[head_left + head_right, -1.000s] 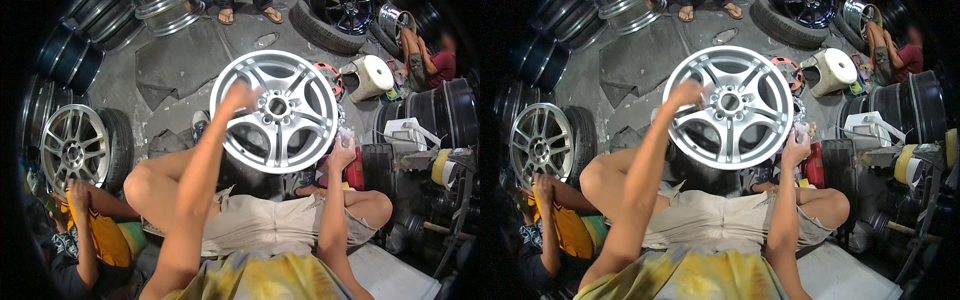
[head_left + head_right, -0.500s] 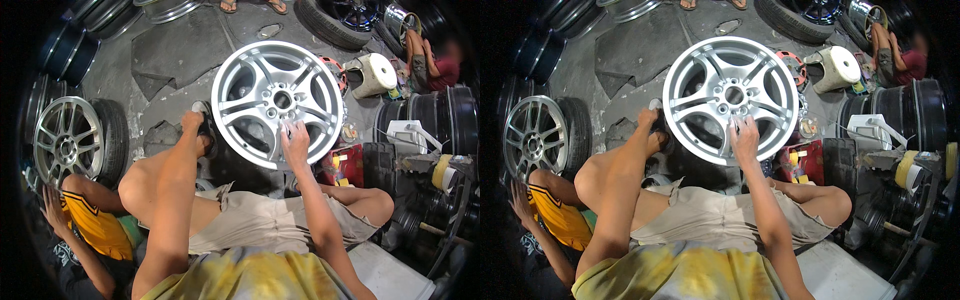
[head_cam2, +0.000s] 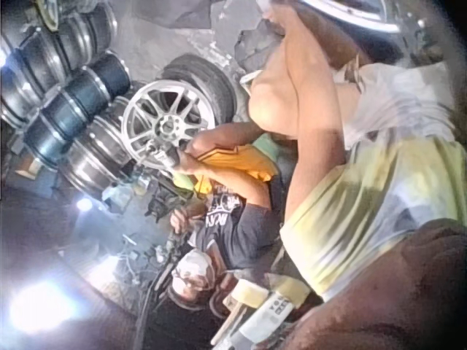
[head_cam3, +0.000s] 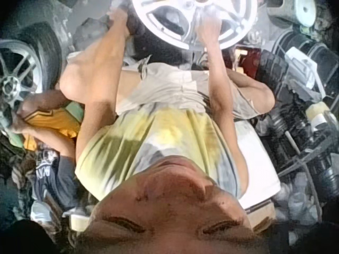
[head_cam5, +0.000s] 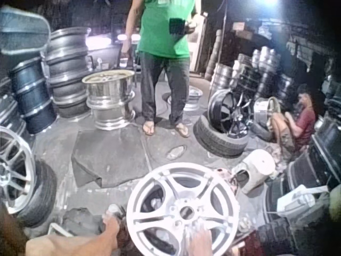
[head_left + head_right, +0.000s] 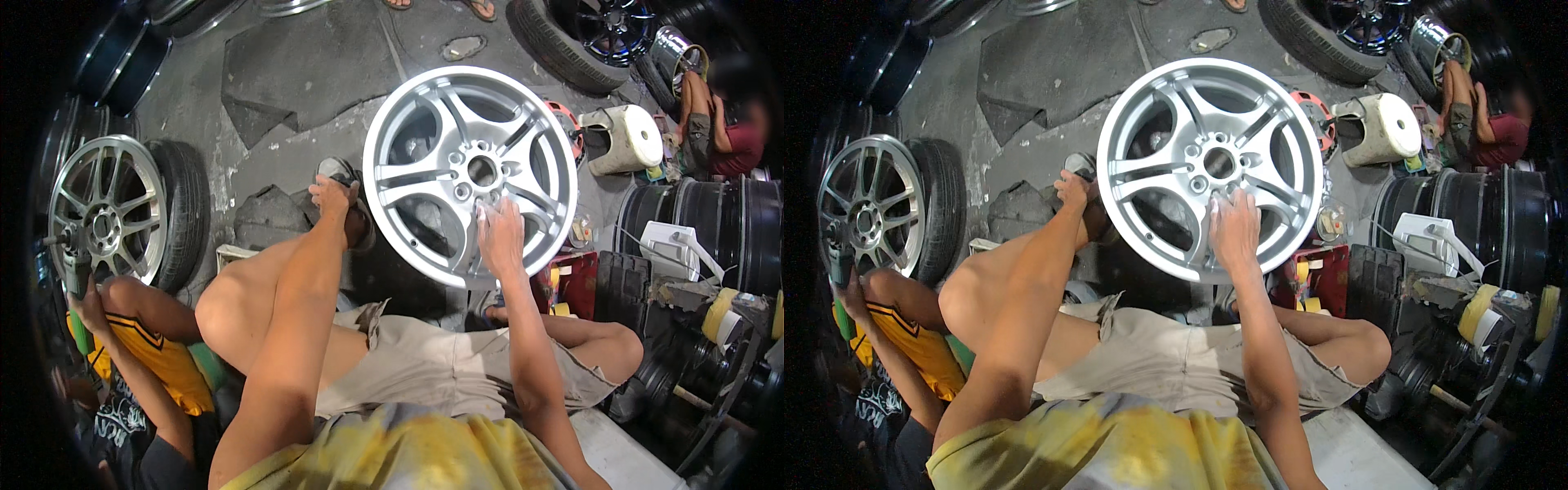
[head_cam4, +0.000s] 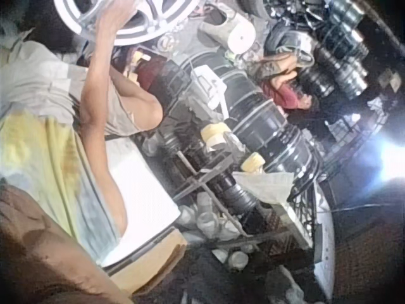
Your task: The person sits on the floor in a workshop and cleans a silver car rim. They use a small piece of cardboard to wipe the surface, then switch to a white cloth to wipe the spokes and center hub. The person also uses a spray bottle to apply liquid to the rim during the process.
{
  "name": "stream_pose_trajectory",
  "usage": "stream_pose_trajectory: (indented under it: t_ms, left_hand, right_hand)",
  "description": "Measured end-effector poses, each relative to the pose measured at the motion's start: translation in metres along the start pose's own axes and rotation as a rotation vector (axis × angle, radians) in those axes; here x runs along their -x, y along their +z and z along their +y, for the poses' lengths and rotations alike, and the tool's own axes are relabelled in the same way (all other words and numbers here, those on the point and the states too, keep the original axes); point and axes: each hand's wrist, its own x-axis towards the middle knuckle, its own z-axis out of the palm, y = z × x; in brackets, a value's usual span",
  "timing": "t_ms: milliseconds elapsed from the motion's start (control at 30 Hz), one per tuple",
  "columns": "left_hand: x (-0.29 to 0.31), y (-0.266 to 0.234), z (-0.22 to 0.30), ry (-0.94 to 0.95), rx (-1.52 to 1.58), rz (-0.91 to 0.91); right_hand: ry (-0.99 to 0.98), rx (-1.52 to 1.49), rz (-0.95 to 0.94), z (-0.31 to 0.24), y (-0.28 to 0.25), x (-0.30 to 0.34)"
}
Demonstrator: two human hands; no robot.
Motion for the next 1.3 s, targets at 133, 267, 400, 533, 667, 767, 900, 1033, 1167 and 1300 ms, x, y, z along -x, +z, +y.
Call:
stream_pose_trajectory:
  t_ms: [133,267,400,533,667,767,900,1033,1167,1300]
  left_hand:
    - [0.005,-0.008,0.001,-0.074,0.027,-0.035]
    - [0.005,-0.008,0.005,-0.073,0.066,-0.037]
    - [-0.001,-0.006,0.005,-0.077,0.053,-0.069]
    - [0.002,0.016,-0.002,0.061,0.077,0.031]
    - [-0.024,0.042,-0.015,0.113,0.096,0.097]
    - [-0.002,0.027,0.005,0.098,0.107,0.017]
    - [-0.008,0.025,-0.003,0.077,0.133,0.03]
    - [-0.006,0.025,0.002,0.107,0.142,0.043]
    - [-0.014,0.031,-0.005,0.089,0.155,0.046]
    - [-0.025,0.042,-0.013,0.113,0.137,0.026]
  right_hand:
    - [0.025,0.101,-0.011,-0.005,0.014,0.006]
    - [0.041,0.122,-0.017,-0.008,0.007,0.011]
    - [0.029,0.123,0.104,-0.009,0.02,0.001]
    - [0.07,0.158,-0.004,-0.021,0.01,0.014]
    - [0.016,0.15,0.121,-0.019,0.026,0.002]
    - [0.034,0.187,0.113,-0.009,0.025,0.011]
    - [0.069,0.15,0.071,-0.018,0.024,0.014]
    - [0.077,0.169,0.106,-0.012,0.029,0.012]
    - [0.14,0.075,0.117,-0.018,0.028,0.01]
    - [0.212,0.065,0.079,-0.019,0.031,0.006]
